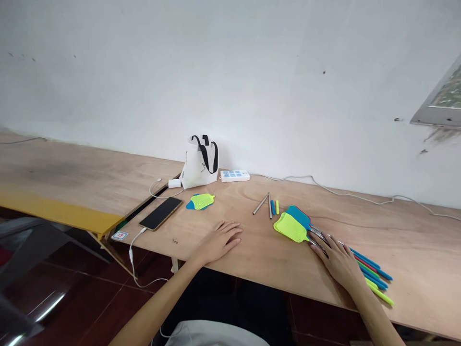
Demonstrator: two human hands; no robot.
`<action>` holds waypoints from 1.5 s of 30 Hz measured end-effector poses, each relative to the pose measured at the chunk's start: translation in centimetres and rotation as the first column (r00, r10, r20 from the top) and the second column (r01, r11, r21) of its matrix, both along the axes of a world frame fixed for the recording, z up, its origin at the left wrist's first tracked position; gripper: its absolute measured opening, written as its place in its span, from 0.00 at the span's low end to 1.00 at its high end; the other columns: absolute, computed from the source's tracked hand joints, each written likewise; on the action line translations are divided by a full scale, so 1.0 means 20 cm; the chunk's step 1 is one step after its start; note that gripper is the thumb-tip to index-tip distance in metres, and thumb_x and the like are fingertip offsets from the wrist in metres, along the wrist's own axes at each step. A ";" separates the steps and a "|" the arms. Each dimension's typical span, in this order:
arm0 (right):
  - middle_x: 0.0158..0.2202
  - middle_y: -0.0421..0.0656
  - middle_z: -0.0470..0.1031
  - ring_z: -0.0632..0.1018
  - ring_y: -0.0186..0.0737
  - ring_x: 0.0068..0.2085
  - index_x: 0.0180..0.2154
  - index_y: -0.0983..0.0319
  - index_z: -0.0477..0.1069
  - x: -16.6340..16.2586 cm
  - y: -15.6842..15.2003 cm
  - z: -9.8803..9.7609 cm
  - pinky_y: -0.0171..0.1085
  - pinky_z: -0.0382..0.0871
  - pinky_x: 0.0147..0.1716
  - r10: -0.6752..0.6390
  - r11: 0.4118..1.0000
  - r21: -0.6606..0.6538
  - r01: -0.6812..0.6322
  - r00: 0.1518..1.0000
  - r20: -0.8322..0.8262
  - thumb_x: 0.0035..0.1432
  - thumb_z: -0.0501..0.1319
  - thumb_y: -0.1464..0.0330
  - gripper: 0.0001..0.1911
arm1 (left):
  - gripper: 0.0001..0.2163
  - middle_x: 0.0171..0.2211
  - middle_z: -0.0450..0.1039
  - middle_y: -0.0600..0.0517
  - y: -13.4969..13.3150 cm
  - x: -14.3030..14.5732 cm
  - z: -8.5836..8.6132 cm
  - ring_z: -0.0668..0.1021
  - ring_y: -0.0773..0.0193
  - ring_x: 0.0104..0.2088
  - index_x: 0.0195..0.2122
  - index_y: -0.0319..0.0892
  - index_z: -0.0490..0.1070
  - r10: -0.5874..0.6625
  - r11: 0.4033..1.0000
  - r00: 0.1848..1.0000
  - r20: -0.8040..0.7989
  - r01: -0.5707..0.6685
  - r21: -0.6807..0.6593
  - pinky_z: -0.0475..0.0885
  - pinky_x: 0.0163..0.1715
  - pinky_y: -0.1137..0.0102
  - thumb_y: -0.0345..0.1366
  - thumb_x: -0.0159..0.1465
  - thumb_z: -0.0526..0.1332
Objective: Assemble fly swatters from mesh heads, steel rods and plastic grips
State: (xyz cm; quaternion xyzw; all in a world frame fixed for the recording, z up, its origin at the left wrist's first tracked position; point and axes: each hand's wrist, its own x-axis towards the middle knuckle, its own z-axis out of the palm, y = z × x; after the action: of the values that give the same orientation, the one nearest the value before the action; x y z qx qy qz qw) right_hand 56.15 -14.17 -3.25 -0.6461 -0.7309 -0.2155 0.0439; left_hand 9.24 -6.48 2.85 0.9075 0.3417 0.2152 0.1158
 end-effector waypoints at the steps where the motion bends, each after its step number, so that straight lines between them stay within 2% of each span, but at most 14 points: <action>1: 0.69 0.39 0.64 0.65 0.58 0.67 0.62 0.45 0.70 0.01 0.02 0.00 0.59 0.65 0.58 -0.003 1.000 -0.010 0.004 1.000 0.012 0.70 0.36 0.55 0.31 | 0.18 0.66 0.65 0.51 0.00 0.00 0.00 0.64 0.59 0.67 0.61 0.49 0.68 -0.002 1.000 1.000 0.001 0.002 0.006 0.52 0.68 0.59 0.46 0.76 0.48; 5: 0.67 0.43 0.67 0.67 0.57 0.66 0.65 0.46 0.66 0.05 0.10 0.00 0.59 0.67 0.57 -0.089 0.996 0.007 0.089 0.996 -0.005 0.70 0.38 0.54 0.30 | 0.19 0.66 0.65 0.51 0.01 0.00 -0.02 0.64 0.59 0.67 0.61 0.50 0.69 0.001 1.000 1.000 0.004 -0.001 0.025 0.53 0.68 0.59 0.46 0.76 0.48; 8: 0.66 0.44 0.69 0.69 0.56 0.64 0.65 0.47 0.65 0.06 0.13 0.01 0.58 0.69 0.56 -0.083 0.996 0.028 0.084 0.996 -0.028 0.70 0.40 0.54 0.29 | 0.19 0.66 0.66 0.51 0.01 0.00 -0.03 0.65 0.58 0.66 0.61 0.50 0.69 0.002 0.999 1.000 0.008 -0.002 0.034 0.54 0.68 0.58 0.47 0.76 0.48; 15: 0.63 0.45 0.72 0.76 0.51 0.57 0.61 0.52 0.72 0.01 0.17 0.06 0.50 0.73 0.53 -0.046 0.993 0.105 0.047 0.999 -0.017 0.71 0.42 0.57 0.27 | 0.18 0.65 0.67 0.51 0.01 0.00 -0.02 0.66 0.58 0.66 0.61 0.50 0.69 -0.007 0.999 1.000 0.014 0.007 0.040 0.54 0.67 0.59 0.46 0.76 0.48; 18: 0.62 0.46 0.73 0.77 0.51 0.55 0.58 0.55 0.74 -0.01 0.22 0.07 0.51 0.72 0.54 -0.035 0.989 0.141 0.034 0.999 0.004 0.72 0.43 0.61 0.26 | 0.18 0.65 0.67 0.51 0.01 0.00 -0.02 0.66 0.59 0.66 0.61 0.49 0.69 -0.006 0.999 1.000 0.015 0.006 0.032 0.53 0.68 0.58 0.46 0.76 0.49; 21: 0.61 0.49 0.74 0.77 0.54 0.56 0.57 0.56 0.75 -0.03 0.27 0.07 0.54 0.72 0.54 -0.090 0.982 0.168 0.086 0.996 0.018 0.71 0.45 0.62 0.24 | 0.18 0.65 0.67 0.51 0.01 0.00 -0.02 0.65 0.59 0.66 0.61 0.50 0.68 -0.006 1.000 1.000 0.017 0.005 0.030 0.53 0.68 0.58 0.46 0.76 0.48; 23: 0.59 0.52 0.75 0.78 0.56 0.54 0.58 0.56 0.74 -0.04 0.29 0.08 0.55 0.74 0.50 -0.139 0.978 0.164 0.132 0.990 0.036 0.70 0.46 0.63 0.24 | 0.18 0.65 0.67 0.51 0.01 -0.01 -0.03 0.65 0.59 0.66 0.61 0.50 0.68 -0.001 1.000 1.000 0.017 0.000 0.031 0.53 0.68 0.57 0.46 0.76 0.48; 26: 0.58 0.51 0.75 0.81 0.53 0.47 0.59 0.55 0.73 -0.03 0.31 0.10 0.49 0.77 0.42 -0.143 0.984 0.121 0.134 0.987 0.067 0.70 0.47 0.65 0.23 | 0.18 0.66 0.66 0.51 0.01 -0.01 -0.03 0.65 0.58 0.66 0.61 0.50 0.68 0.002 1.000 1.000 0.011 -0.002 0.029 0.53 0.68 0.57 0.47 0.76 0.48; 29: 0.57 0.49 0.77 0.82 0.50 0.40 0.61 0.55 0.71 -0.01 0.33 0.12 0.45 0.76 0.32 -0.152 0.986 0.077 0.146 0.985 0.087 0.70 0.47 0.67 0.24 | 0.19 0.66 0.65 0.51 0.01 0.00 -0.02 0.65 0.58 0.67 0.61 0.50 0.68 0.003 1.000 1.000 0.001 -0.003 0.027 0.54 0.68 0.57 0.47 0.76 0.48; 31: 0.55 0.48 0.78 0.82 0.50 0.38 0.60 0.56 0.71 0.01 0.34 0.12 0.44 0.74 0.30 -0.162 0.986 0.062 0.157 0.983 0.091 0.69 0.47 0.68 0.24 | 0.19 0.66 0.65 0.51 0.01 0.00 -0.02 0.65 0.59 0.67 0.61 0.50 0.68 0.004 1.000 1.000 -0.004 -0.004 0.024 0.54 0.68 0.57 0.46 0.76 0.48; 37: 0.55 0.49 0.78 0.80 0.50 0.48 0.58 0.57 0.73 0.03 0.33 0.08 0.47 0.73 0.45 -0.095 0.986 0.141 0.086 0.993 0.063 0.70 0.46 0.67 0.23 | 0.19 0.66 0.65 0.52 0.01 0.00 -0.02 0.65 0.58 0.66 0.62 0.51 0.68 -0.001 0.999 1.000 0.004 0.000 0.040 0.54 0.67 0.58 0.46 0.76 0.48; 42: 0.57 0.48 0.77 0.76 0.53 0.55 0.58 0.54 0.73 0.01 0.29 0.07 0.51 0.67 0.51 -0.071 0.965 0.254 0.056 0.996 0.050 0.71 0.48 0.59 0.22 | 0.18 0.66 0.66 0.51 0.00 0.00 -0.01 0.65 0.59 0.66 0.61 0.50 0.68 -0.004 1.000 1.000 0.003 0.004 0.031 0.54 0.67 0.59 0.45 0.76 0.49; 45: 0.57 0.49 0.77 0.74 0.54 0.56 0.55 0.56 0.75 -0.03 0.27 0.08 0.51 0.64 0.53 -0.026 0.955 0.295 0.010 0.998 0.050 0.72 0.48 0.58 0.22 | 0.18 0.65 0.67 0.51 -0.01 0.00 0.00 0.65 0.60 0.66 0.60 0.48 0.68 -0.007 1.000 1.000 0.003 0.007 0.026 0.53 0.68 0.59 0.45 0.76 0.49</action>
State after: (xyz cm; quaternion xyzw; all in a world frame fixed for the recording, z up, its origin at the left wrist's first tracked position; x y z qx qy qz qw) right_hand 55.58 -8.77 -1.61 -0.6328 -0.6857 -0.3397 0.1181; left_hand 9.19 -6.59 2.87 0.9098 0.3354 0.2208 0.1051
